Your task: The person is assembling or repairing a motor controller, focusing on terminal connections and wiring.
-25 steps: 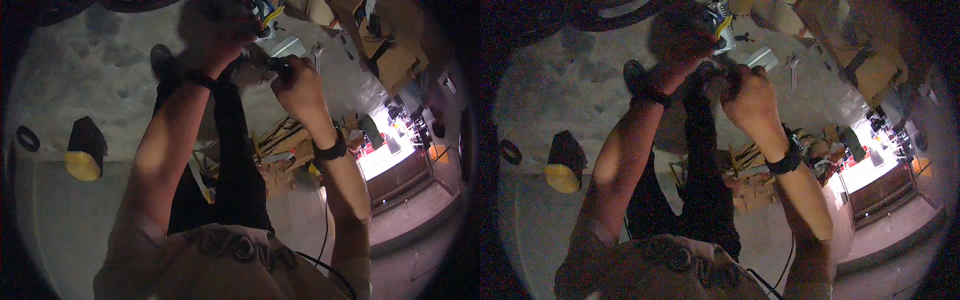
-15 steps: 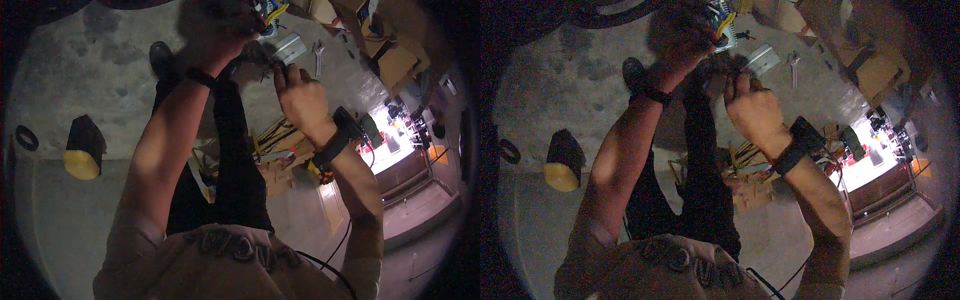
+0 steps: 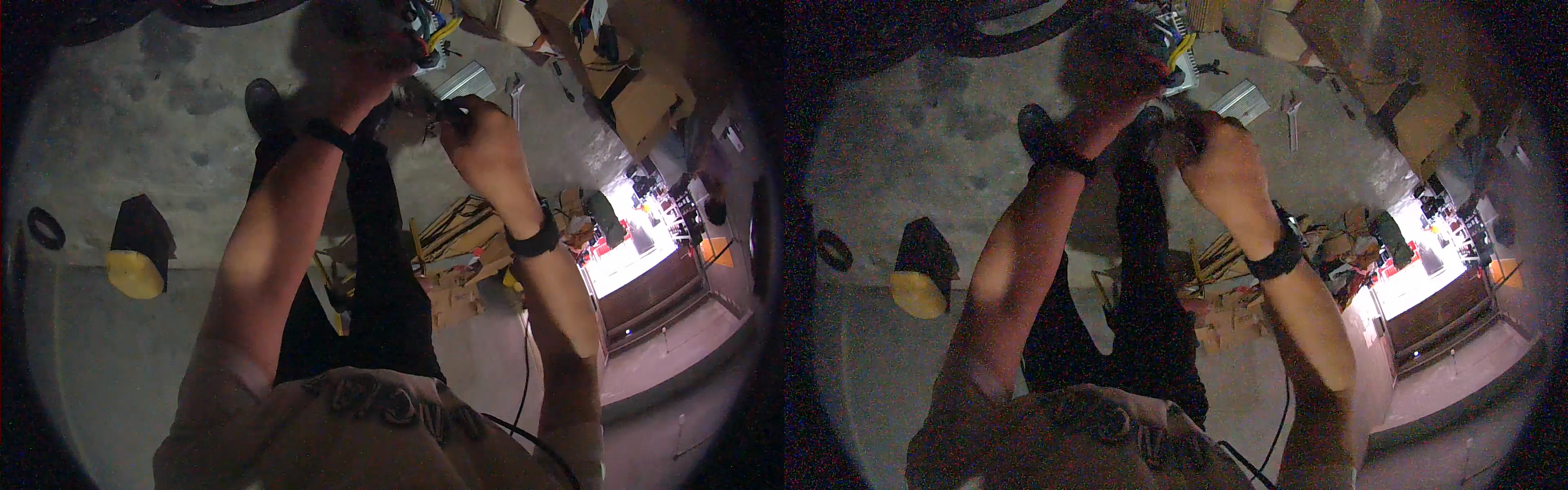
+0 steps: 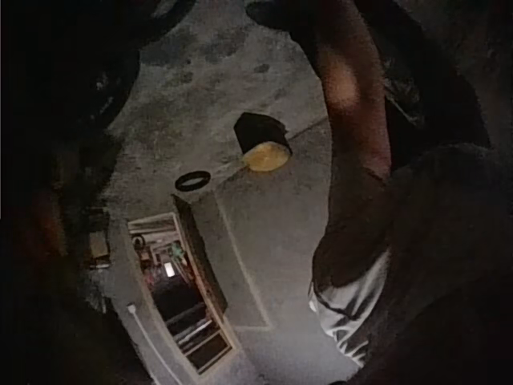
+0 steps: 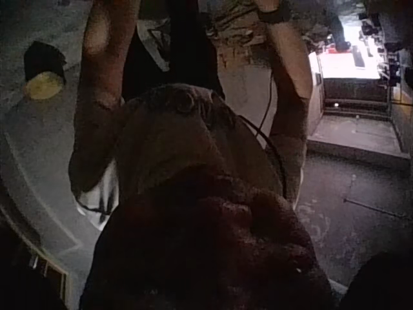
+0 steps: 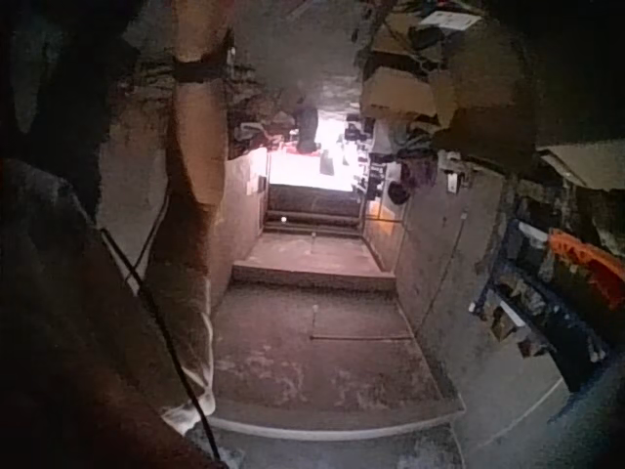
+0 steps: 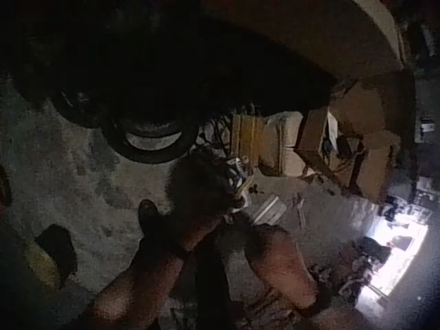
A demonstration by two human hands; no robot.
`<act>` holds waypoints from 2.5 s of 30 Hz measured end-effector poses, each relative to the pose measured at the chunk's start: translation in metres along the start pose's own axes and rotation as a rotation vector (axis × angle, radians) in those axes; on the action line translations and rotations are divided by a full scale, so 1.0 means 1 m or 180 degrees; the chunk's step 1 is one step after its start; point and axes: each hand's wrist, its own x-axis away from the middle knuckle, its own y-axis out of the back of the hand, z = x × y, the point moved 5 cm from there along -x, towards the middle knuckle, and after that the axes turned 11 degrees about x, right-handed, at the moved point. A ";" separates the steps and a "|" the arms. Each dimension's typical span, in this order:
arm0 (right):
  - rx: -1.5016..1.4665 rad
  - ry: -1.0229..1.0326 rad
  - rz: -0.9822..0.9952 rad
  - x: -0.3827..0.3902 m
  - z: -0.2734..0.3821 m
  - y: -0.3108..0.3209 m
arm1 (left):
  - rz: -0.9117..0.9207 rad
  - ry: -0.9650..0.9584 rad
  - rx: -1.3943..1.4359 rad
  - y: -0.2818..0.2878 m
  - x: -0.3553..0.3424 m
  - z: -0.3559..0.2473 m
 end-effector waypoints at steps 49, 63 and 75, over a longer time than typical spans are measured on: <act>-0.0654 -0.0553 0.0190 -0.009 -0.028 -0.018 | 0.0169 -0.0110 -0.0840 0.002 -0.005 -0.020; 0.2601 0.1358 0.0598 0.007 0.020 -0.017 | -0.0024 -0.0016 0.0004 -0.002 0.002 0.038; 0.0181 -0.0137 -0.0263 -0.002 -0.016 -0.021 | -0.0075 -0.0453 0.0963 -0.001 -0.002 -0.022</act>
